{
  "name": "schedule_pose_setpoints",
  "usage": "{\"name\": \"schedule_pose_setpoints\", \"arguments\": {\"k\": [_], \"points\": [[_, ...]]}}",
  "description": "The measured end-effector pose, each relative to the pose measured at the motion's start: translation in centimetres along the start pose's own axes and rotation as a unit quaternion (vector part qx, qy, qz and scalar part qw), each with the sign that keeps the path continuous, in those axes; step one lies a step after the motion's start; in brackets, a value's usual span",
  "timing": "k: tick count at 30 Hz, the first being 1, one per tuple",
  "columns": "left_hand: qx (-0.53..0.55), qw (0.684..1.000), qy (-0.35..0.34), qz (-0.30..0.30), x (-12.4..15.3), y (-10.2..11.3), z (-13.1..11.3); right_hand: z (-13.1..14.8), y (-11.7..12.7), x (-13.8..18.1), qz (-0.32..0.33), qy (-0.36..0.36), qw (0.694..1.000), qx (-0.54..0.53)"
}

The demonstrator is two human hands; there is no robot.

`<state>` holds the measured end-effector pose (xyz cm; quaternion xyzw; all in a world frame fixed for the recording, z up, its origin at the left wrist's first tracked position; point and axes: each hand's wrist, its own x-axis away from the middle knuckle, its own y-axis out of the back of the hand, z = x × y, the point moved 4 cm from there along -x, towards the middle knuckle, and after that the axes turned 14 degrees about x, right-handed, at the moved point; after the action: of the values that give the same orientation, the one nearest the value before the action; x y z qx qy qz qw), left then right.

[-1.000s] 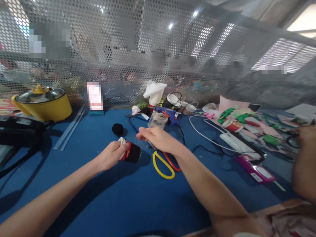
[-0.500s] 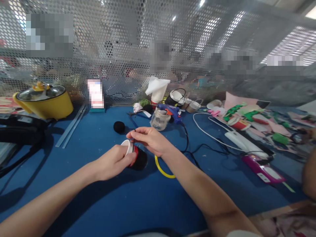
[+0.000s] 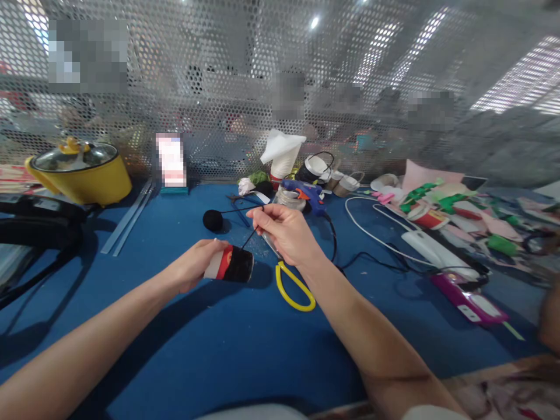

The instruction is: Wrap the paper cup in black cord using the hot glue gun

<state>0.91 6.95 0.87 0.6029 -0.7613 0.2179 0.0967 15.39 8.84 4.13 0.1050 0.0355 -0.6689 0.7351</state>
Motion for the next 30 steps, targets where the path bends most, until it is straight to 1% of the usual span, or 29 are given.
{"name": "schedule_pose_setpoints", "arguments": {"k": [4, 6, 10, 14, 17, 21, 26, 30], "points": [[0.029, 1.0, -0.001, -0.01, -0.6, 0.3, 0.4, 0.1, 0.2, 0.0, -0.017, 0.013, 0.999, 0.042], [0.027, 1.0, 0.001, -0.013, -0.9, 0.4, 0.7, 0.2, 0.3, 0.0, -0.022, 0.026, 0.997, 0.063], [-0.042, 0.999, -0.017, -0.01, -1.0, 0.3, 1.2, 0.0, 0.3, -0.1, -0.028, 0.036, 0.995, 0.09], [-0.121, 0.991, -0.057, 0.025, -0.3, -0.4, 0.9, -0.8, 0.4, -0.4, -0.033, 0.019, 0.994, 0.098], [-0.15, 0.984, -0.062, 0.067, 0.4, -1.0, 0.6, -1.2, 0.4, -0.7, -0.029, 0.017, 0.995, 0.098], [-0.146, 0.981, -0.057, 0.117, 0.8, -1.5, 0.6, -1.3, 0.3, -0.8, -0.024, 0.017, 0.994, 0.107], [-0.136, 0.979, -0.054, 0.143, 0.9, -1.6, 0.7, -1.7, 0.1, -1.0, -0.018, 0.004, 0.994, 0.108], [-0.133, 0.976, -0.061, 0.161, 1.2, -1.5, 0.7, -2.1, 0.0, -1.0, -0.001, -0.016, 0.993, 0.117]]}}
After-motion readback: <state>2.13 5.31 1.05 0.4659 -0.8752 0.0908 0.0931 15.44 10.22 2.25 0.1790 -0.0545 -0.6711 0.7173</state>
